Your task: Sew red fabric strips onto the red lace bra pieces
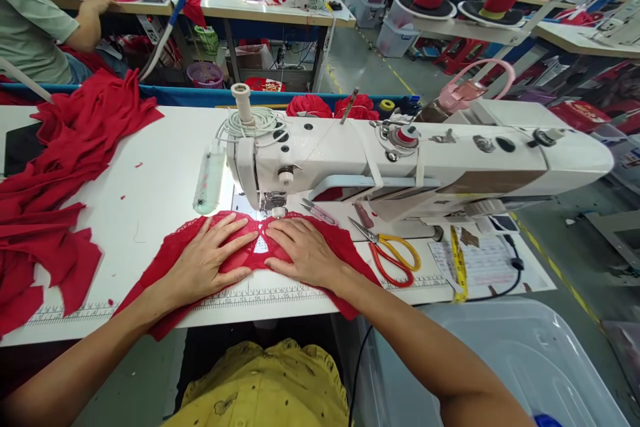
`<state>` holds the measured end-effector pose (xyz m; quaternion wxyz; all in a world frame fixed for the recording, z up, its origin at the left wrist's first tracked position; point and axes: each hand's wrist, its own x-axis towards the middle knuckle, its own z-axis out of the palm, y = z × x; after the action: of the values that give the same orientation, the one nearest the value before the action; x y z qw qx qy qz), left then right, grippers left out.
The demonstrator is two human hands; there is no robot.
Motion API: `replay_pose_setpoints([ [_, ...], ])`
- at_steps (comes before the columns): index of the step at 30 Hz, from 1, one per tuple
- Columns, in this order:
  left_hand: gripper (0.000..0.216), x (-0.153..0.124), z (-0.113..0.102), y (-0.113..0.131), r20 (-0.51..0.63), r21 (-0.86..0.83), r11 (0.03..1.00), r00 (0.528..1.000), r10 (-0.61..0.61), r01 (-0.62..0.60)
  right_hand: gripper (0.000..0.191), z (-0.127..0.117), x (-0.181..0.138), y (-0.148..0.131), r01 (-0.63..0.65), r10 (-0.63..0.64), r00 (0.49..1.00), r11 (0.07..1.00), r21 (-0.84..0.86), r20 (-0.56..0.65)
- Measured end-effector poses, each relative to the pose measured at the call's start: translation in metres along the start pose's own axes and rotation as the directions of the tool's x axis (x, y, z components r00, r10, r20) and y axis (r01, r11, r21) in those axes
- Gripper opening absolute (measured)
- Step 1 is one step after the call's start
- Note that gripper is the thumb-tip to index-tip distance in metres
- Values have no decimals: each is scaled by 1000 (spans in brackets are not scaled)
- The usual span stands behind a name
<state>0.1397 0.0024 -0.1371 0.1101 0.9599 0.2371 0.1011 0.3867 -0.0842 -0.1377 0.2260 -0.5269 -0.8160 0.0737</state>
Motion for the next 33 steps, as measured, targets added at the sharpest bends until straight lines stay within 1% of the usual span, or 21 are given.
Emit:
replay_pose_setpoints([
  [5, 55, 0, 0, -1, -11, -15, 1000, 1000, -1, 1, 48, 0, 0, 0, -7, 7, 1000, 1000, 7, 8],
  [12, 56, -1, -6, -3, 57, -30, 999, 998, 13, -11, 48, -1, 0, 0, -6, 6, 1000, 1000, 19, 12],
  [16, 51, 1, -11, -3, 68, -62, 998, 997, 37, -33, 49, -1, 0, 1, -15, 14, 1000, 1000, 19, 22],
  [20, 50, 0, -12, -4, 69, -71, 997, 997, 38, -34, 50, -1, -1, 1, -12, 11, 1000, 1000, 18, 21],
  [22, 54, 0, -10, -4, 67, -72, 997, 997, 32, -28, 51, -1, -1, 1, -8, 8, 1000, 1000, 20, 21],
  [27, 74, -1, -7, -6, 68, -87, 996, 998, 3, 3, 53, -2, -2, 2, 0, -1, 999, 1000, 24, 32],
  [33, 82, 0, -8, -8, 97, -95, 995, 995, -5, 15, 58, -3, -3, 5, 10, -12, 999, 999, 38, 51],
])
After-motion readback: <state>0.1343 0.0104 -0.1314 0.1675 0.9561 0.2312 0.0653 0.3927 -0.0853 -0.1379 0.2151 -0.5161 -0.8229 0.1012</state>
